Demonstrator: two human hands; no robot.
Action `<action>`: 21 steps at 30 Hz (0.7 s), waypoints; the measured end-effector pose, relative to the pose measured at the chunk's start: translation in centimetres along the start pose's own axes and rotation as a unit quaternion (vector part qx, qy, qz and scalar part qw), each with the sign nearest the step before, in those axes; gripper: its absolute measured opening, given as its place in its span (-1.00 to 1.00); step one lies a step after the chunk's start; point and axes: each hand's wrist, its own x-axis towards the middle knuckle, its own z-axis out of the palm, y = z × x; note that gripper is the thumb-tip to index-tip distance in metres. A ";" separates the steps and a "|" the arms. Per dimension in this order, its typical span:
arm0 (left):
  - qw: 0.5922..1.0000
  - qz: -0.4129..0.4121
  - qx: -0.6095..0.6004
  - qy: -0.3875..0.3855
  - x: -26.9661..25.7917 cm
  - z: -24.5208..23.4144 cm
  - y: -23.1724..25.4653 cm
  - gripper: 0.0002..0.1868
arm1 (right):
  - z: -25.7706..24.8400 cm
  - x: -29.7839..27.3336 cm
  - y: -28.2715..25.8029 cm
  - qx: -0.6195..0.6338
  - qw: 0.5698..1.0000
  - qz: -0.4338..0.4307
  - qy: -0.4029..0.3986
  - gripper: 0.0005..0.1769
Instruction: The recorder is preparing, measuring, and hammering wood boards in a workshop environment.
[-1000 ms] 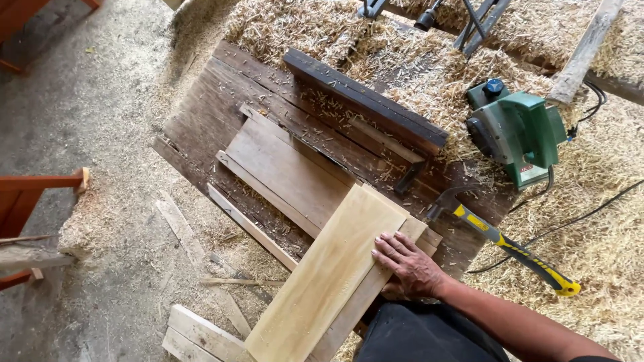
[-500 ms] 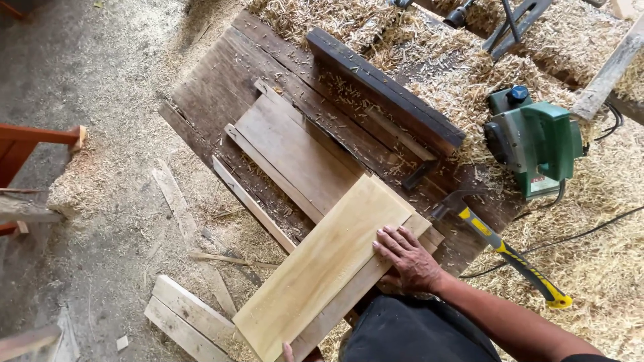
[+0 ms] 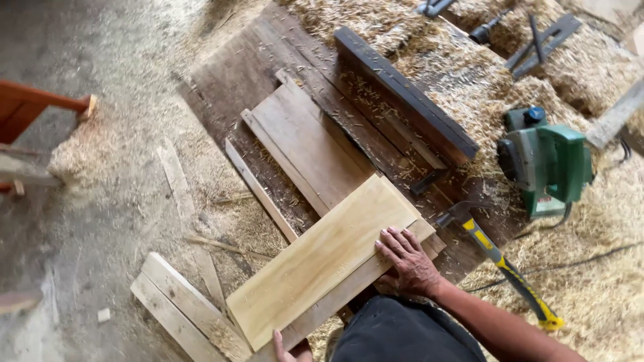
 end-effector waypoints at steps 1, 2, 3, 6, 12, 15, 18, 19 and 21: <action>1.000 0.004 -0.012 0.007 1.3 2.9 -0.5 -0.21 | 0.2 -0.1 0.0 -0.003 1.000 0.005 0.014 0.00; 0.999 0.011 -0.030 0.019 2.2 5.5 -1.2 -0.21 | 0.2 -0.1 0.0 -0.007 1.000 0.003 0.023 0.00; 0.998 0.017 -0.049 0.031 2.4 5.6 -1.1 -0.21 | 0.3 -0.1 0.0 -0.011 1.000 -0.017 0.011 0.00; 0.996 -0.018 -0.074 0.042 2.9 5.4 -1.6 -0.27 | 1.1 0.0 0.2 -0.001 0.998 -0.052 0.044 0.02; 0.990 -0.029 -0.020 0.137 2.7 4.7 -1.7 -0.12 | 3.6 0.2 0.1 -0.059 0.995 -0.080 0.025 0.04; 0.988 -0.052 -0.024 0.146 3.0 4.0 -1.7 -0.15 | 4.2 1.1 0.5 -0.089 0.993 -0.047 0.062 0.02; 0.987 -0.102 -0.082 0.094 3.5 4.1 -3.4 -0.20 | 3.4 -0.5 1.2 -0.096 0.994 -0.015 0.053 0.00; 0.991 -0.086 -0.050 0.086 2.6 4.7 -3.2 -0.25 | 2.4 -0.8 0.8 -0.106 0.994 -0.010 0.034 0.00; 0.996 -0.057 -0.023 0.071 2.2 5.5 -2.6 -0.30 | 2.3 0.3 0.8 -0.110 0.994 -0.014 0.024 0.00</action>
